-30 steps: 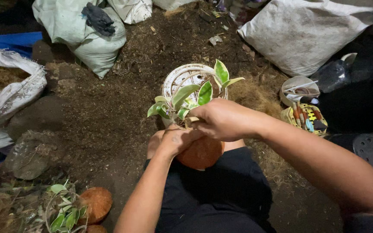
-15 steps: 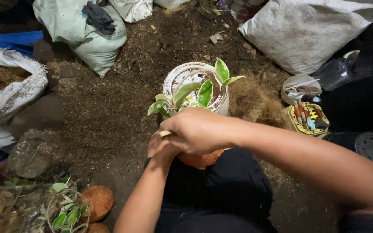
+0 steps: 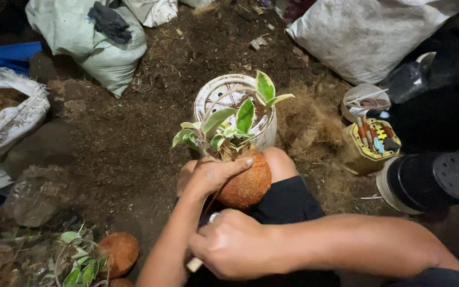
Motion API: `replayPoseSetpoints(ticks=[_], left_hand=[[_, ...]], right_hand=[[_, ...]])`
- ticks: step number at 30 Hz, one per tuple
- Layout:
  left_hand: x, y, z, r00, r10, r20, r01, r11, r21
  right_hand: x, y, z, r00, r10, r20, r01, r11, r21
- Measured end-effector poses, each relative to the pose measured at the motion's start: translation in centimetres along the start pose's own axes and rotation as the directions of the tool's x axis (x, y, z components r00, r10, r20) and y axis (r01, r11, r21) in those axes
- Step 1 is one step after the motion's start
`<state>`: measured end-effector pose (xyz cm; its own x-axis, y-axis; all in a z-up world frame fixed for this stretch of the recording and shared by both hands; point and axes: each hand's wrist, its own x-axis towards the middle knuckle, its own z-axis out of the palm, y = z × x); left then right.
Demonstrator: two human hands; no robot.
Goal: The person secures a small potted plant into a hollowed coconut shell using twine. They wrap and tie the twine around the coconut and plant base to hold it in place, adjusting the leaves and twine as needed.
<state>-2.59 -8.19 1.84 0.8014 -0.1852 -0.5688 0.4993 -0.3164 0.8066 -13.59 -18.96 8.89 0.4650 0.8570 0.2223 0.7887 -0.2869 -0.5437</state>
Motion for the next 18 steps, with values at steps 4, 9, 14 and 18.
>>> replayPoseSetpoints(ticks=[4, 9, 14, 18], left_hand=[[-0.4, -0.1, -0.1, 0.987, 0.154, 0.044, -0.151, 0.986, -0.068], [-2.0, 1.0, -1.5, 0.993, -0.010, -0.114, 0.056, 0.913, 0.404], [-1.6, 0.7, -1.3, 0.997, -0.017, -0.077, 0.044, 0.930, 0.364], [0.2, -1.0, -1.3, 0.920, 0.344, 0.187, -0.380, 0.899, 0.216]], right_hand=[[-3.4, -0.2, -0.7, 0.992, -0.015, -0.122, 0.019, 0.999, 0.031], [-6.2, -0.1, -0.3, 0.983, -0.083, -0.165, 0.084, 0.996, -0.002], [-7.2, 0.1, 1.8, 0.979, -0.096, -0.179, 0.090, 0.995, -0.044], [-6.1, 0.7, 3.5, 0.991, -0.061, -0.119, 0.062, 0.998, 0.005]])
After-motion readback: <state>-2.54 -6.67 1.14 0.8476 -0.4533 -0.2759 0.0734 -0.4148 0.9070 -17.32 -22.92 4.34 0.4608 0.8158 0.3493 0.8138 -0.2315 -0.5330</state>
